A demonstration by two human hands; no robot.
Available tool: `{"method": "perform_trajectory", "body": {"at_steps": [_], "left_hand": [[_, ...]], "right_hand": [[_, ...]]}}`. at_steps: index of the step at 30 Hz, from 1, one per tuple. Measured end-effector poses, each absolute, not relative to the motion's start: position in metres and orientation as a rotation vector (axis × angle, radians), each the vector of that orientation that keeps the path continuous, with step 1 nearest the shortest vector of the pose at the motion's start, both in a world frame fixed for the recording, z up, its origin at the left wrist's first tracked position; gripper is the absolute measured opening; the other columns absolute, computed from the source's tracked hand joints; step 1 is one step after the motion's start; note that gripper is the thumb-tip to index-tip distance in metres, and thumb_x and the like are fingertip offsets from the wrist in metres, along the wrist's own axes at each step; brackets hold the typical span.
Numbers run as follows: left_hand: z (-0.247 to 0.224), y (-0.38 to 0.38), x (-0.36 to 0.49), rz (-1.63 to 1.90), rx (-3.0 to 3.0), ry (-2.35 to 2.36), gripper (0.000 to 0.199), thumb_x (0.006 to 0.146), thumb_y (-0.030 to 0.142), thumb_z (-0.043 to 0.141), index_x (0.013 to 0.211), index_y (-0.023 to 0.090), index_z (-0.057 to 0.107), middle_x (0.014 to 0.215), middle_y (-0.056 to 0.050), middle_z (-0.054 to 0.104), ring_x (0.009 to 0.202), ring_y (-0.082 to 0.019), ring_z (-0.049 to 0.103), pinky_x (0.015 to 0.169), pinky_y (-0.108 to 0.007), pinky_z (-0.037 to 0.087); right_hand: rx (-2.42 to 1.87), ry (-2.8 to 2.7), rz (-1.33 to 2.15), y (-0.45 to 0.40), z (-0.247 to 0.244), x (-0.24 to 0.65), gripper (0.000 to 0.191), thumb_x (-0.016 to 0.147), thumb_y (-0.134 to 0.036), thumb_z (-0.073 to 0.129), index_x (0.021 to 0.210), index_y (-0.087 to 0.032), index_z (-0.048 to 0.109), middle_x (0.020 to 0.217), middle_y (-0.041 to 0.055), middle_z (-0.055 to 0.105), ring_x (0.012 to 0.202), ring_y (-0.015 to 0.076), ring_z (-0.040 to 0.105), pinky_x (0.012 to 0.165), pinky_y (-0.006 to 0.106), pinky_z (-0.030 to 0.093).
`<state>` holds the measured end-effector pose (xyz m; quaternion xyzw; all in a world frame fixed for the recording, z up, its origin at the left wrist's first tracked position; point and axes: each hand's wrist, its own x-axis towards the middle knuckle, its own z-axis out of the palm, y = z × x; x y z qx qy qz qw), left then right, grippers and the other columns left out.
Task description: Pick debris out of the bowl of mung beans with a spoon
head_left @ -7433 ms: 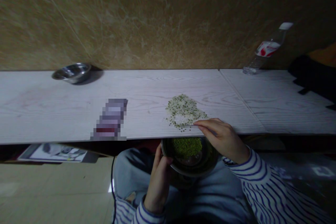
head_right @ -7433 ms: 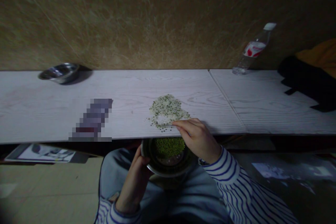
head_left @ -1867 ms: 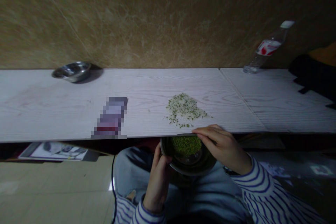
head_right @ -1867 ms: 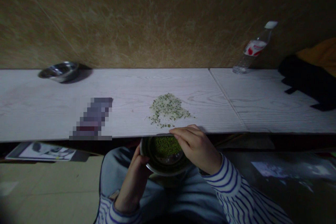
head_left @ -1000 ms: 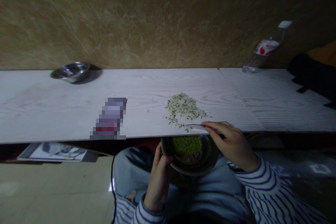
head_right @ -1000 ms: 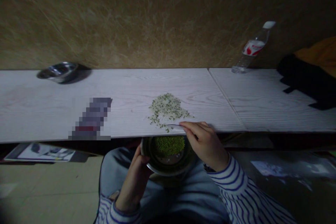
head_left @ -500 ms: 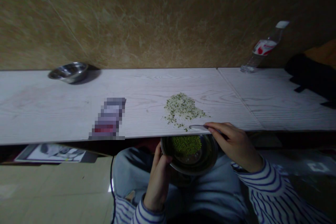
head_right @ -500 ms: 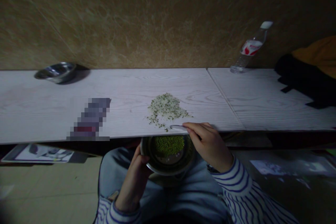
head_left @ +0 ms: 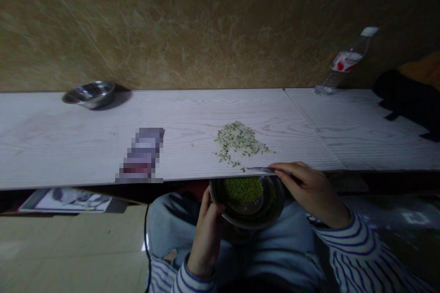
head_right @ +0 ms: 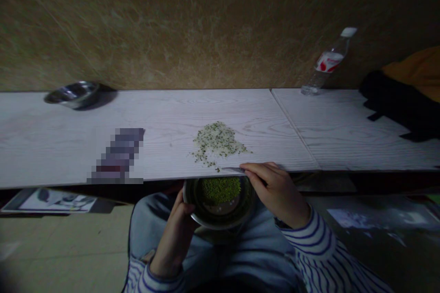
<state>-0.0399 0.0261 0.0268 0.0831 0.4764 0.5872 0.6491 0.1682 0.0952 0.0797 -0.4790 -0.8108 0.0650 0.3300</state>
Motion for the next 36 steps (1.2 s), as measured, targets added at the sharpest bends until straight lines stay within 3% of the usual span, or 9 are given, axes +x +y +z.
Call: {"method": "perform_trajectory", "body": {"at_steps": [10, 36], "left_hand": [[0.023, 0.027, -0.041, 1.305, 0.197, 1.097, 0.06, 0.068, 0.018, 0.058, 0.127, 0.025, 0.052, 0.126, -0.006, 0.061, 0.115, -0.028, 0.053, 0.083, -0.036, 0.05], [0.025, 0.027, -0.04, 1.344, 0.2, 1.061, 0.058, 0.067, 0.017, 0.058, 0.125, 0.024, 0.055, 0.125, -0.005, 0.062, 0.119, -0.028, 0.051, 0.094, -0.039, 0.045]], "right_hand": [[-1.198, -2.145, 0.195, 0.101, 0.077, 0.16, 0.021, 0.089, -0.019, 0.053, 0.102, -0.023, 0.069, 0.091, 0.0024, 0.075, 0.084, 0.018, 0.069, 0.079, 0.032, 0.056], [-1.125, -2.14, 0.315, 0.101, 0.077, 0.149, 0.02, 0.087, -0.014, 0.056, 0.102, -0.02, 0.068, 0.091, 0.0018, 0.074, 0.084, 0.015, 0.067, 0.079, 0.028, 0.054]]}}
